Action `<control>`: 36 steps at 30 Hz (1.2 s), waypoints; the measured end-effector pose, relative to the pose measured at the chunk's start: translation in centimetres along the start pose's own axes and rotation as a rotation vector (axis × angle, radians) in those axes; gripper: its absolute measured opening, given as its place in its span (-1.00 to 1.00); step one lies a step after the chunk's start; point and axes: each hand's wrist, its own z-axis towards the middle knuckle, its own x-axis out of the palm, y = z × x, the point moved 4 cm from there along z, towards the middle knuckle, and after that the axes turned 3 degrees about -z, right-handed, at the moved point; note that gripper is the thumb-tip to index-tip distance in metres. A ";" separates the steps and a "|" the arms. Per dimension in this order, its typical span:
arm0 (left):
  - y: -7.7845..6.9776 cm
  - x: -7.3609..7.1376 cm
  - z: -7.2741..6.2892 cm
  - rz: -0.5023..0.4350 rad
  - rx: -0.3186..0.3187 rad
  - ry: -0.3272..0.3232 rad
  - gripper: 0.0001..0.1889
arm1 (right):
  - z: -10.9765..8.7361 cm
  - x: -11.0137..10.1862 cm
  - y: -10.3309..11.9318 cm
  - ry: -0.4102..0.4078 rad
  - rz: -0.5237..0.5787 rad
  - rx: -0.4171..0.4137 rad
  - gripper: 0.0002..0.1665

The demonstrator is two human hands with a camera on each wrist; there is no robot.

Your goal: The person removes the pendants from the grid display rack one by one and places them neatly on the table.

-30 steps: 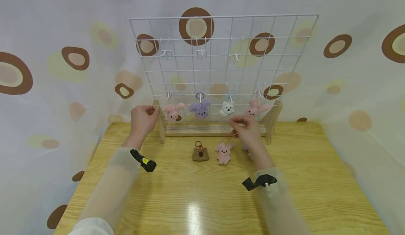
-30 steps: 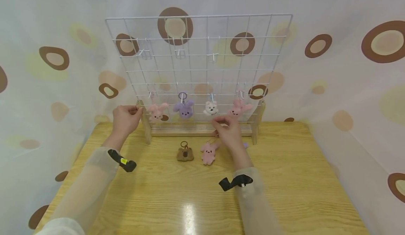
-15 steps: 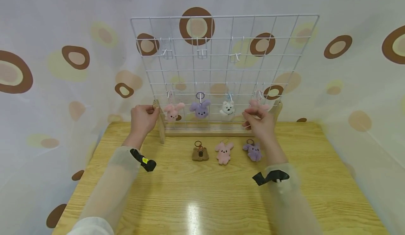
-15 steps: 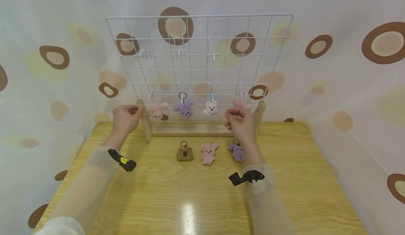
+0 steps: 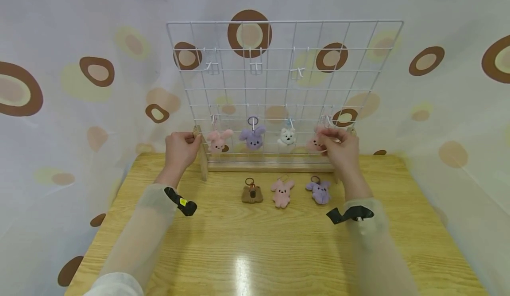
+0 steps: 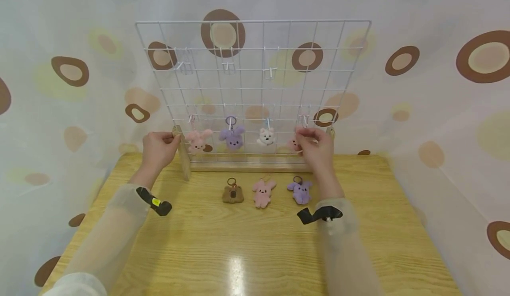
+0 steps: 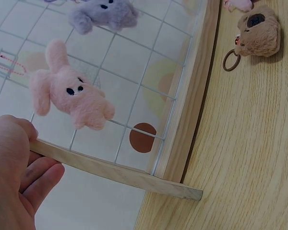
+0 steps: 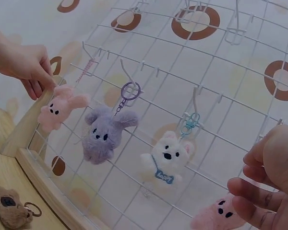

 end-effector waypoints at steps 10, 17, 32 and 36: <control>0.0 0.2 -0.1 -0.019 0.013 0.004 -0.70 | 1.5 -1.5 0.2 -0.103 0.026 0.013 -0.70; 0.0 0.1 -0.2 -0.016 0.010 -0.001 -0.69 | 1.4 -1.3 0.5 -0.073 -0.015 0.003 -0.66; -0.1 -0.1 -0.1 -0.008 0.025 -0.011 -0.70 | 2.2 -0.9 1.7 -0.046 -0.085 -0.022 -0.54; -0.2 -0.1 0.0 -0.005 0.030 -0.014 -0.70 | 2.3 -1.1 2.0 -0.056 -0.074 -0.040 -0.63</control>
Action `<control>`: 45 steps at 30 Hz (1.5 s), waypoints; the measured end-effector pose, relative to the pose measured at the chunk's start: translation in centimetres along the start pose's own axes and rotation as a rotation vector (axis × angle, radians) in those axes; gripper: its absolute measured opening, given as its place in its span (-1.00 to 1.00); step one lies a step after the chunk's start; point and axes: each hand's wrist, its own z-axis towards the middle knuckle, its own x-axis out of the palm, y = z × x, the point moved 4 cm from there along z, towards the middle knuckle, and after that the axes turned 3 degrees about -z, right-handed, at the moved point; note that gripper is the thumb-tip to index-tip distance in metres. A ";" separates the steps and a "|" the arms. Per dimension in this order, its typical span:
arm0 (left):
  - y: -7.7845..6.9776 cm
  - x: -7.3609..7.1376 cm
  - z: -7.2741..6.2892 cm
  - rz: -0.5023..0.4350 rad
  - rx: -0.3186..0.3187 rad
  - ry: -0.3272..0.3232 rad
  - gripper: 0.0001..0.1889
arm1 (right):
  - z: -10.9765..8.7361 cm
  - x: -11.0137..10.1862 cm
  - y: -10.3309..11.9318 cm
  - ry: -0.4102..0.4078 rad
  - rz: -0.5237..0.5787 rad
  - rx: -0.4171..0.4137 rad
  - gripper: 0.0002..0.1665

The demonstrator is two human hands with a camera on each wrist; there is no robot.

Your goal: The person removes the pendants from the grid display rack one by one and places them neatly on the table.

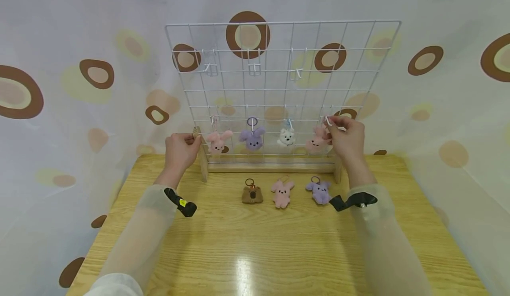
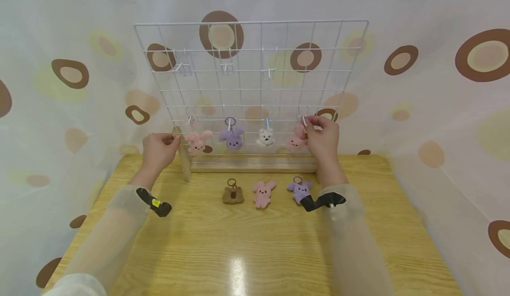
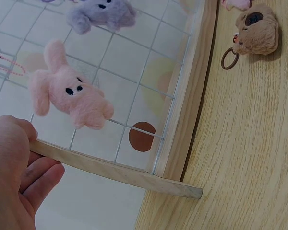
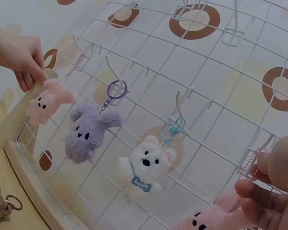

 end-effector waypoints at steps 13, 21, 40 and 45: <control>-0.1 0.0 -0.2 -0.010 -0.003 0.005 -0.70 | -0.6 -0.9 1.2 0.024 0.008 -0.007 -0.66; -0.1 0.0 -0.1 -0.003 -0.003 0.005 -0.70 | -1.4 -1.7 2.0 0.051 -0.001 -0.021 -0.65; -0.1 0.0 -0.1 0.006 -0.031 0.002 -0.69 | -3.5 -2.9 3.7 0.113 0.001 -0.067 -0.68; 0.0 0.0 0.0 0.007 -0.032 0.006 -0.69 | -4.1 -2.8 4.0 0.151 -0.004 -0.048 -0.68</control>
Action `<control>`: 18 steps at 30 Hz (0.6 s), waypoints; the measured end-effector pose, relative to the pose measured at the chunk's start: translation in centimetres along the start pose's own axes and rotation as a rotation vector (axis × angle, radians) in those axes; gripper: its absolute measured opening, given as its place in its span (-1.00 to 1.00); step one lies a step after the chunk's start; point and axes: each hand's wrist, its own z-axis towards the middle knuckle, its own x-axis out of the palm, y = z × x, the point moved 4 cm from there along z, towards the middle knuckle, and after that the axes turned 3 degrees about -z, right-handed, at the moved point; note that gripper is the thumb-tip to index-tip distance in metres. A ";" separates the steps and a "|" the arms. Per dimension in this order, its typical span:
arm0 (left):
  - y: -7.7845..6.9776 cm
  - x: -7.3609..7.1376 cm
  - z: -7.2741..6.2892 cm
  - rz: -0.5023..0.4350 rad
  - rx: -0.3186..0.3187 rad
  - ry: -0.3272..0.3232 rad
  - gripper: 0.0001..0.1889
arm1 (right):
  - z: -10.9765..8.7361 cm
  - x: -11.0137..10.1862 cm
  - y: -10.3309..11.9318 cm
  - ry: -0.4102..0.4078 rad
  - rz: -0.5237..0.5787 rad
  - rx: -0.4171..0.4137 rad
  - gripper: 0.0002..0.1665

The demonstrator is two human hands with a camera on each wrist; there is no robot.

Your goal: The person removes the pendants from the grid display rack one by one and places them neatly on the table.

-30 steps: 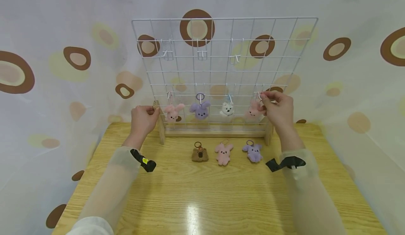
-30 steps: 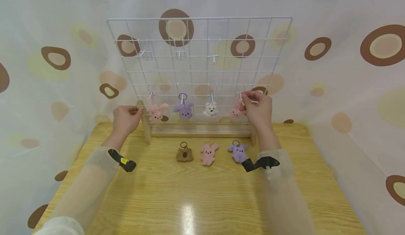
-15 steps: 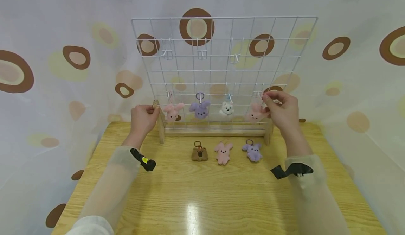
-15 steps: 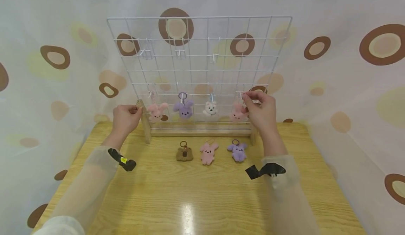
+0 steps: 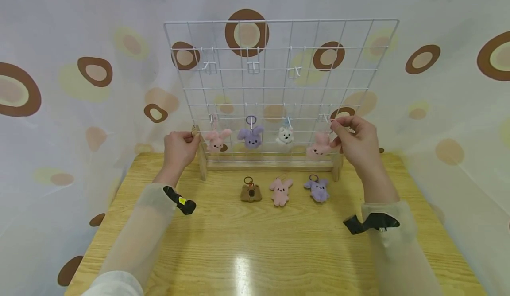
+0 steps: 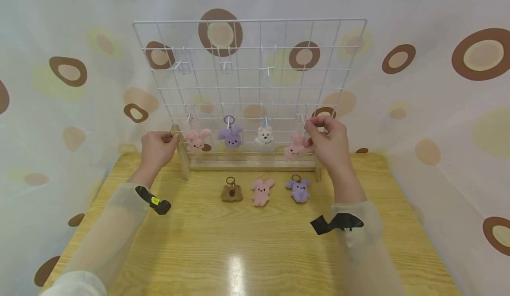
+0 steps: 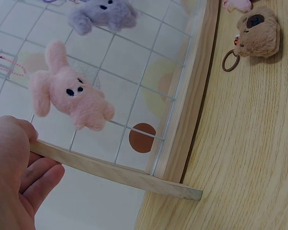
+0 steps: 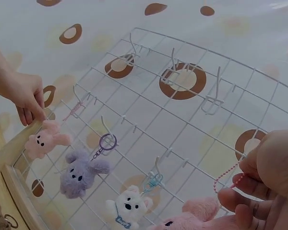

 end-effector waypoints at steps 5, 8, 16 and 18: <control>0.0 0.0 0.0 -0.005 -0.002 0.006 -0.69 | -0.8 0.6 0.6 0.059 -0.039 0.010 -0.68; 0.0 0.0 0.0 -0.004 0.002 0.006 -0.69 | -1.3 1.1 1.0 0.102 -0.048 -0.009 -0.65; 0.1 0.0 -0.1 -0.008 -0.013 0.014 -0.69 | -1.9 2.8 1.5 0.176 -0.080 -0.083 -0.68; 0.0 0.0 -0.1 -0.010 -0.019 0.017 -0.69 | -2.0 3.1 1.5 0.183 -0.079 -0.097 -0.68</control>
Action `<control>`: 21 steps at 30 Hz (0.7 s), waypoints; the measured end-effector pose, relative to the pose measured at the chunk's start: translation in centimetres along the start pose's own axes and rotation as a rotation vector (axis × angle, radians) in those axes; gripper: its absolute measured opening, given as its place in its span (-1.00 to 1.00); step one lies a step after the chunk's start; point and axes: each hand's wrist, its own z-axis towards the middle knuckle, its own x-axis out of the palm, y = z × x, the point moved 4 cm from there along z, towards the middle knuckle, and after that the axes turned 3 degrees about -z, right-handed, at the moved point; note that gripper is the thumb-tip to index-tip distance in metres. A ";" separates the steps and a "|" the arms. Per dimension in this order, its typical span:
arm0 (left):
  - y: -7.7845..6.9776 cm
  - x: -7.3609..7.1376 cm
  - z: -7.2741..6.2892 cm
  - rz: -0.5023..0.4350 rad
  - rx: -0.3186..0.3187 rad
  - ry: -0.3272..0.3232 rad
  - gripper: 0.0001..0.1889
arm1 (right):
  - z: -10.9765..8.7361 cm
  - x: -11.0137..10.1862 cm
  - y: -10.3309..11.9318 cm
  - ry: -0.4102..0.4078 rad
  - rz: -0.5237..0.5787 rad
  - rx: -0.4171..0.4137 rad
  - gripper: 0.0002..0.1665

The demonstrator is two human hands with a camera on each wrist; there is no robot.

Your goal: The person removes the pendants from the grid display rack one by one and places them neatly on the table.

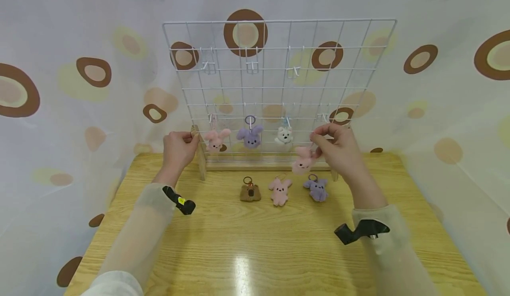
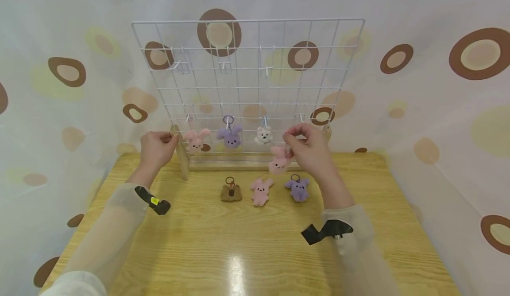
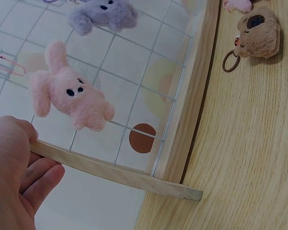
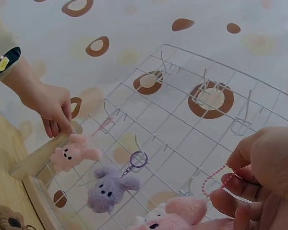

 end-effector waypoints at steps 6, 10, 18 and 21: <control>-0.1 -0.1 -0.1 -0.005 0.001 0.000 -0.69 | 0.0 1.3 0.1 0.000 0.050 -0.020 -0.71; -0.2 -0.1 0.0 -0.008 0.013 0.003 -0.70 | -0.1 2.1 0.1 0.022 0.076 -0.016 -0.69; 0.1 0.0 0.2 -0.003 0.010 0.001 -0.69 | -0.3 3.2 0.1 0.072 0.049 -0.013 -0.68; 0.2 0.0 0.2 0.003 0.010 0.000 -0.69 | -0.4 3.6 0.1 0.094 0.056 -0.030 -0.71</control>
